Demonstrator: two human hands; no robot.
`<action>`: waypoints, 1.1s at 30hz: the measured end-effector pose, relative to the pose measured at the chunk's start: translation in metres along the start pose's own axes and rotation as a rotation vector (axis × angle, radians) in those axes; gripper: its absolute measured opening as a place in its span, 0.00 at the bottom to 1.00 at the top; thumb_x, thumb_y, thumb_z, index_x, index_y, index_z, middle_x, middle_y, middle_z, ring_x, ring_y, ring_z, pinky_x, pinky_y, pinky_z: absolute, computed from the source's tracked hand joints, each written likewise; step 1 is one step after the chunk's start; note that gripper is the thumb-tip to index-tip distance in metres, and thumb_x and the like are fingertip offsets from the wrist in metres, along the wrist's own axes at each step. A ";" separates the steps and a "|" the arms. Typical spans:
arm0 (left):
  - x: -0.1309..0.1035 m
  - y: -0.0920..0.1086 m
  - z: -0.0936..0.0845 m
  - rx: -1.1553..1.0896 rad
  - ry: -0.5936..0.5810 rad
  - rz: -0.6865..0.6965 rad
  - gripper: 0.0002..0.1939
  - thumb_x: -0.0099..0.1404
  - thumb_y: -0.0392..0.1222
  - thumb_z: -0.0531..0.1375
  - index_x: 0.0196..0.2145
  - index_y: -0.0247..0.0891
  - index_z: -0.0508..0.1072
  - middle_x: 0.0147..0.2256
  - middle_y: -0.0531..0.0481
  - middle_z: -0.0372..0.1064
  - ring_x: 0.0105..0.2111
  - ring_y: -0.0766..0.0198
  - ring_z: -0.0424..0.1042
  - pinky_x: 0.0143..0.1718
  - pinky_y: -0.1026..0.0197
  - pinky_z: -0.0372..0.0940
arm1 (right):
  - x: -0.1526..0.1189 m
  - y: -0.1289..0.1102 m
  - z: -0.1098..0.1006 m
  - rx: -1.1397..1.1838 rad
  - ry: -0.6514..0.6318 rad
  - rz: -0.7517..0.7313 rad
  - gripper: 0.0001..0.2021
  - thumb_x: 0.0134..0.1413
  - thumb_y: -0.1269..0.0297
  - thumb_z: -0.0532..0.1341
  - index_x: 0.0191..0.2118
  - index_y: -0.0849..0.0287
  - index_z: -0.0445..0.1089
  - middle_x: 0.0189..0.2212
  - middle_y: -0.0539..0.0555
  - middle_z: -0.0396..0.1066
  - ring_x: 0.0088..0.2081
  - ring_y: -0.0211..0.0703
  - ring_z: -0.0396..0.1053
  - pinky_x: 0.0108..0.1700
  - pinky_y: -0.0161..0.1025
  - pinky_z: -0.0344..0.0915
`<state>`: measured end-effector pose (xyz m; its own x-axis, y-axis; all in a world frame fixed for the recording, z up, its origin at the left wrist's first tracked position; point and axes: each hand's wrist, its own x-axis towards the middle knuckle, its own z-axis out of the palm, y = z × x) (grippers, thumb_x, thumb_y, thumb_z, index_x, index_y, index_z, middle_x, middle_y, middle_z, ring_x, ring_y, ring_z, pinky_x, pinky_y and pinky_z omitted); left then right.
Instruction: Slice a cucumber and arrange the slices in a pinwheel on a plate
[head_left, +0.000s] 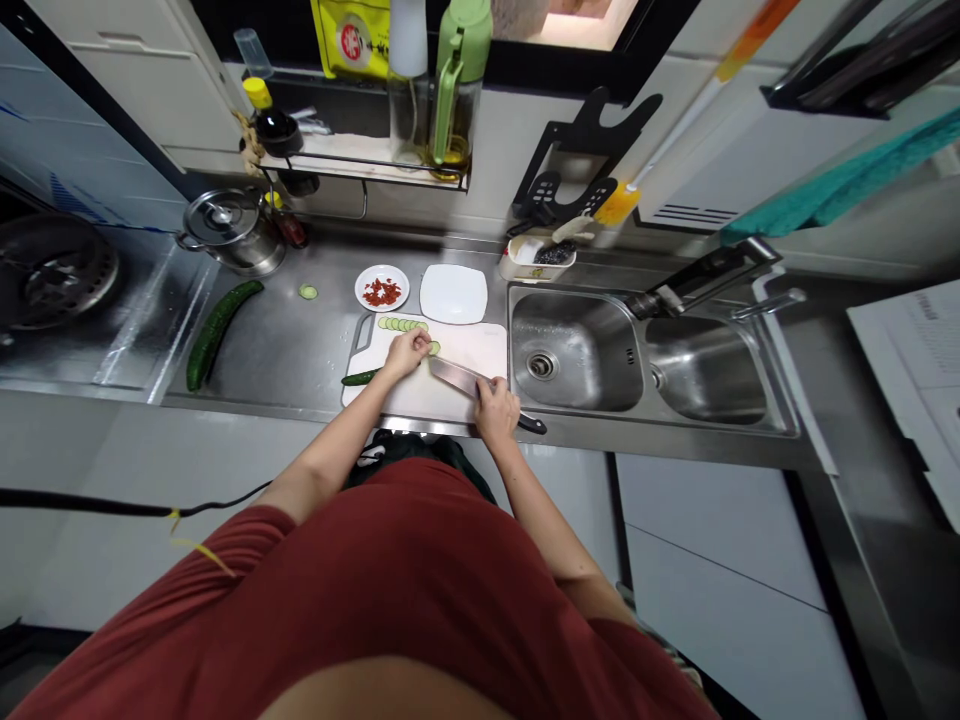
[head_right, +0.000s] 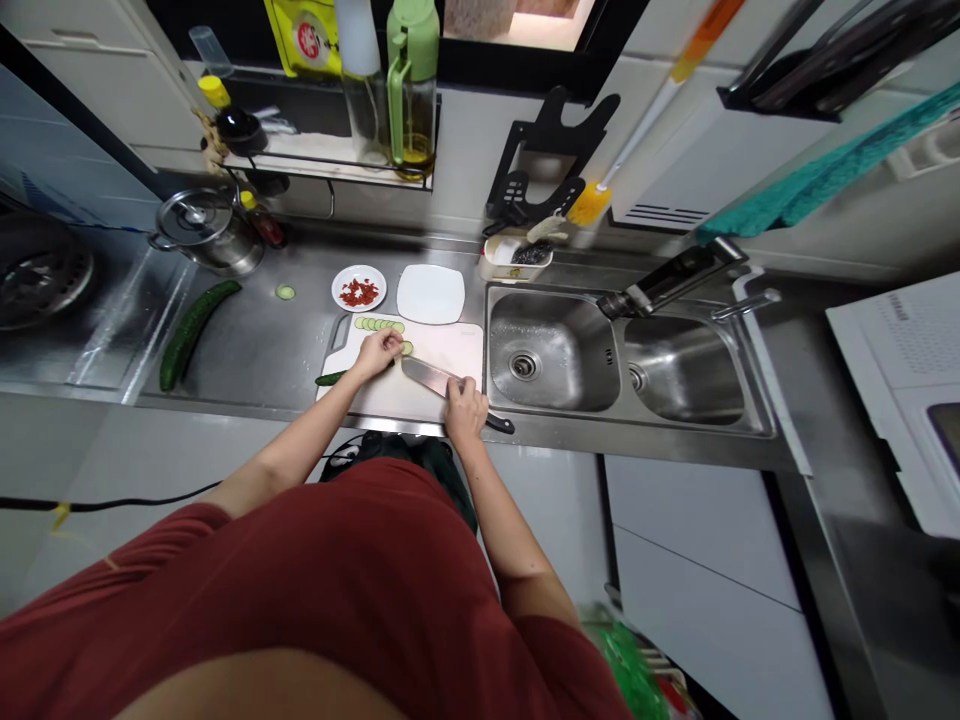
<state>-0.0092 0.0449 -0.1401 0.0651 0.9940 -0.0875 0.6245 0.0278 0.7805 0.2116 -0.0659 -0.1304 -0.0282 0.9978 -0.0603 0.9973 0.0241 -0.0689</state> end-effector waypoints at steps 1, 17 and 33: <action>0.005 -0.002 0.002 0.003 0.049 -0.045 0.08 0.59 0.39 0.59 0.38 0.39 0.72 0.31 0.52 0.72 0.31 0.65 0.70 0.36 0.63 0.64 | -0.001 0.002 0.001 0.002 -0.002 0.009 0.20 0.62 0.67 0.52 0.58 0.52 0.64 0.52 0.59 0.58 0.40 0.44 0.59 0.43 0.40 0.49; 0.057 -0.016 0.017 0.259 0.141 -0.119 0.11 0.59 0.35 0.57 0.39 0.43 0.73 0.31 0.50 0.74 0.35 0.59 0.71 0.40 0.59 0.62 | -0.007 0.010 0.004 0.063 -0.023 0.064 0.19 0.60 0.67 0.54 0.57 0.52 0.66 0.50 0.58 0.59 0.40 0.43 0.62 0.44 0.39 0.51; 0.054 -0.024 0.012 0.363 0.031 0.002 0.10 0.60 0.39 0.60 0.39 0.39 0.78 0.44 0.41 0.69 0.50 0.49 0.63 0.51 0.51 0.61 | -0.003 0.007 0.003 0.077 -0.042 0.054 0.20 0.59 0.68 0.54 0.57 0.53 0.65 0.49 0.58 0.59 0.40 0.43 0.62 0.43 0.39 0.53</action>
<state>-0.0120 0.0964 -0.1710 0.0461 0.9969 -0.0631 0.8606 -0.0076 0.5092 0.2188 -0.0693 -0.1338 0.0213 0.9939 -0.1078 0.9894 -0.0365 -0.1406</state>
